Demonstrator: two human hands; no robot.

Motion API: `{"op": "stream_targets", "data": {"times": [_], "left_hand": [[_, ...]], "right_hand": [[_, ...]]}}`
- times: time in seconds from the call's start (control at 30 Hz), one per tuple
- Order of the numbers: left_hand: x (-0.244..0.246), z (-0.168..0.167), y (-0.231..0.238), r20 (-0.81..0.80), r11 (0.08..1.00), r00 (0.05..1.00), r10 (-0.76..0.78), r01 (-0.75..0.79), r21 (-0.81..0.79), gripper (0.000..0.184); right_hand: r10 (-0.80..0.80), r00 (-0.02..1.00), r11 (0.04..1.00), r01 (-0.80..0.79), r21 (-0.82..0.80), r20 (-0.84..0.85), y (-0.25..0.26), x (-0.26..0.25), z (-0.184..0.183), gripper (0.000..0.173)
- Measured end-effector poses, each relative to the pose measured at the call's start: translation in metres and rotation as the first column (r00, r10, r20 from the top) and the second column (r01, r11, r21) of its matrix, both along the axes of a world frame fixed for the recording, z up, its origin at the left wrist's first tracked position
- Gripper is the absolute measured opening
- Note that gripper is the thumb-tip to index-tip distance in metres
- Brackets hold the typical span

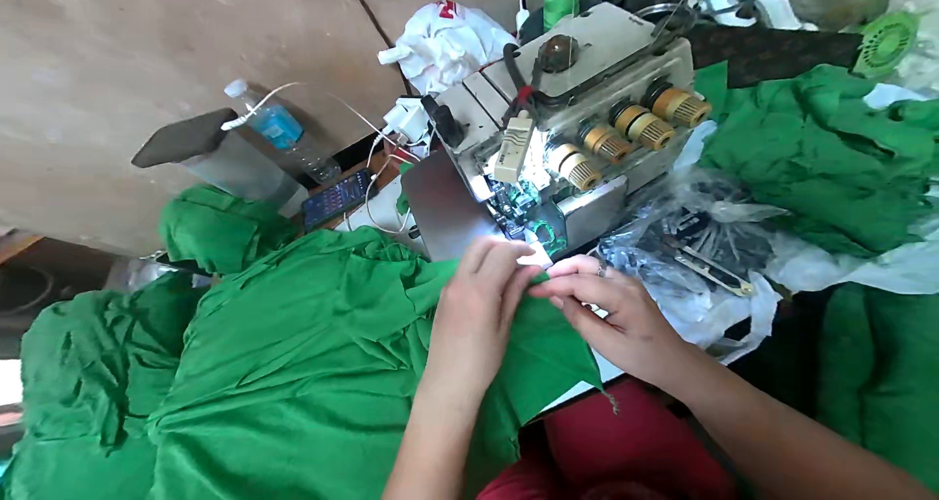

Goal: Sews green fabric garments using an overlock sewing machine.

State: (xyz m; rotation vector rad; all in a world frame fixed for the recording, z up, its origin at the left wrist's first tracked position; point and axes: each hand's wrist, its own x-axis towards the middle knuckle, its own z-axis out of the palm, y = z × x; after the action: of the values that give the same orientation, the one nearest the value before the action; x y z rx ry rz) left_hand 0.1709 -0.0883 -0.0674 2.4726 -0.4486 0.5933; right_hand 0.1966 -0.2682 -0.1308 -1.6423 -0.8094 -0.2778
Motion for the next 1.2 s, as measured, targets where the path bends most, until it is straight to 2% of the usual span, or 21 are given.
{"op": "stream_targets", "data": {"times": [0.13,0.23,0.33,0.43,0.57,0.67,0.77,0.87,0.97,1.07,1.2], "left_hand": [[-0.013,-0.019,-0.012,0.122,0.994,0.989,0.089,-0.08,-0.077,0.022],[-0.025,-0.034,-0.021,0.186,0.992,0.976,0.112,-0.12,0.03,0.023],[-0.03,-0.04,-0.027,0.212,0.965,0.964,0.159,-0.197,0.174,0.031],[-0.03,-0.041,-0.03,0.195,0.94,0.959,0.205,-0.248,0.235,0.041],[-0.027,-0.041,-0.034,0.176,0.912,0.95,0.258,-0.3,0.28,0.051],[-0.023,-0.038,-0.033,0.154,0.896,0.946,0.284,-0.319,0.31,0.056],[-0.016,-0.035,-0.031,0.13,0.891,0.946,0.297,-0.323,0.319,0.056],[-0.01,-0.032,-0.03,0.103,0.887,0.948,0.302,-0.318,0.336,0.055],[-0.008,-0.033,-0.031,0.096,0.895,0.951,0.293,-0.308,0.322,0.054],[-0.007,-0.035,-0.028,0.12,0.928,0.952,0.28,-0.301,0.219,0.05],[0.001,-0.029,-0.014,0.077,0.954,0.968,0.239,-0.249,0.167,0.048]], "right_hand": [[-0.047,0.997,0.998,0.045,-0.048,-0.055,-0.002,0.003,0.003,0.032],[-0.03,0.998,0.991,0.023,-0.13,-0.053,-0.002,0.008,0.0,0.038],[0.003,0.986,0.984,-0.033,-0.175,-0.166,-0.004,0.012,0.001,0.047],[0.013,0.948,0.992,-0.052,-0.112,-0.319,-0.004,0.011,0.002,0.056],[0.043,0.912,0.999,-0.027,0.044,-0.408,-0.004,0.005,-0.006,0.063],[0.069,0.886,0.993,-0.016,0.119,-0.458,-0.008,-0.008,-0.012,0.051],[0.214,0.799,0.976,-0.16,0.145,-0.562,-0.019,-0.02,-0.015,0.032],[0.325,0.751,0.945,-0.238,0.224,-0.574,-0.026,-0.022,-0.016,0.016],[0.356,0.746,0.934,-0.258,0.249,-0.563,-0.029,-0.018,-0.014,0.012],[0.369,0.734,0.928,-0.256,0.271,-0.57,-0.029,-0.015,-0.015,0.015],[0.345,0.738,0.935,-0.217,0.281,-0.58,-0.026,-0.011,-0.014,0.019]]}}
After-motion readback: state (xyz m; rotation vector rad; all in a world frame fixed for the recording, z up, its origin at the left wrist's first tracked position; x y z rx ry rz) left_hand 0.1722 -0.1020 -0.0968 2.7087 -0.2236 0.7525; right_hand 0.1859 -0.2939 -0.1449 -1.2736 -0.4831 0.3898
